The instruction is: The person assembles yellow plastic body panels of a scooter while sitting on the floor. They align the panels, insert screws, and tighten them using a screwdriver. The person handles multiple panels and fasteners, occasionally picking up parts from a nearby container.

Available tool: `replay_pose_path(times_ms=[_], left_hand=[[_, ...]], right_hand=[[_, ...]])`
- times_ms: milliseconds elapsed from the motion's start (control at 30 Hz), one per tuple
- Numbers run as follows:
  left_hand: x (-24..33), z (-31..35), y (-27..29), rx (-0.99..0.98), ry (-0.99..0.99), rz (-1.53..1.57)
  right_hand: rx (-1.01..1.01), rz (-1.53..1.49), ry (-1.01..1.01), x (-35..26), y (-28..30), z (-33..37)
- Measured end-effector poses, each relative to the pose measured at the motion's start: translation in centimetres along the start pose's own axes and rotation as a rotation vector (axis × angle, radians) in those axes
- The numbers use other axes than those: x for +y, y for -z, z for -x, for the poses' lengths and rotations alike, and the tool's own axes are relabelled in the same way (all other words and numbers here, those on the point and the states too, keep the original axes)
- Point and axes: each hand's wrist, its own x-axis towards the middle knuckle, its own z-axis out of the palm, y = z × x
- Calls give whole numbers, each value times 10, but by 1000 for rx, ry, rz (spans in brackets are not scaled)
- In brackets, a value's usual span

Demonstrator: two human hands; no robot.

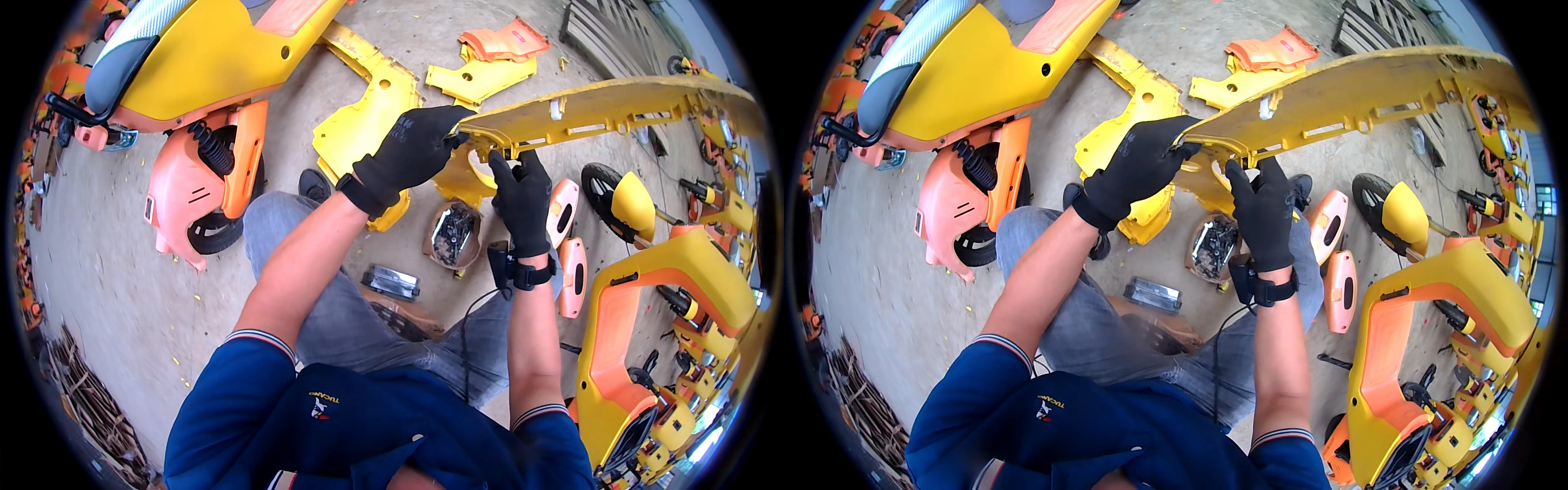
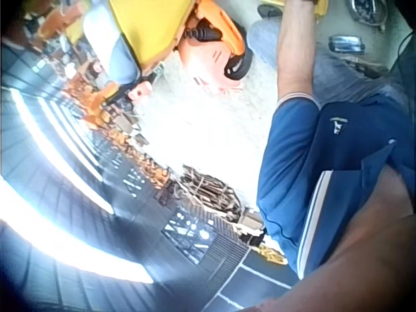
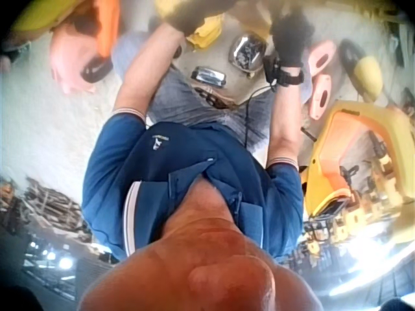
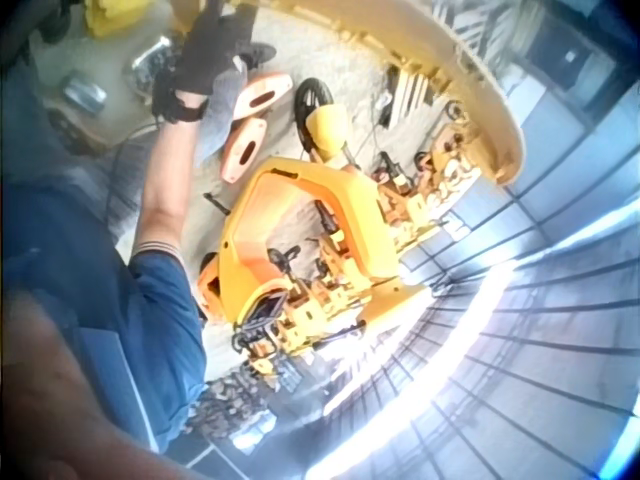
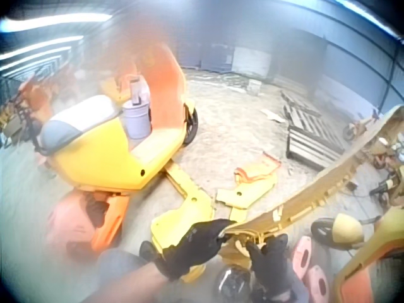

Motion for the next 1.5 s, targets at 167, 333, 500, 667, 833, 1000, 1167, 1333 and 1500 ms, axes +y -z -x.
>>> replay_pose_path(times_ms=[167, 333, 500, 667, 833, 1000, 1167, 1333, 1500], left_hand=[[2, -1, 1, -12, 37, 8], [4, -1, 1, -41, 79, 24], [7, -4, 4, 2, 21, 185], [15, -8, 7, 47, 68, 313], [5, -5, 12, -105, 318, 277], [0, -5, 7, 1, 195, 175], [-5, -4, 6, 4, 180, 173], [-2, -7, 11, -28, 237, 194], [-1, -6, 16, -90, 272, 220]], right_hand=[[108, 108, 128, -2, -8, 1], [273, 163, 287, -4, -19, -2], [344, 249, 288, 0, -27, -6], [296, 341, 313, -1, -29, -3], [258, 267, 249, -11, -35, 0], [239, 287, 213, -7, -37, -2], [152, 46, 66, -2, -32, -1], [108, -212, 10, -6, -25, 5], [-133, -276, -108, -8, -5, -8]])
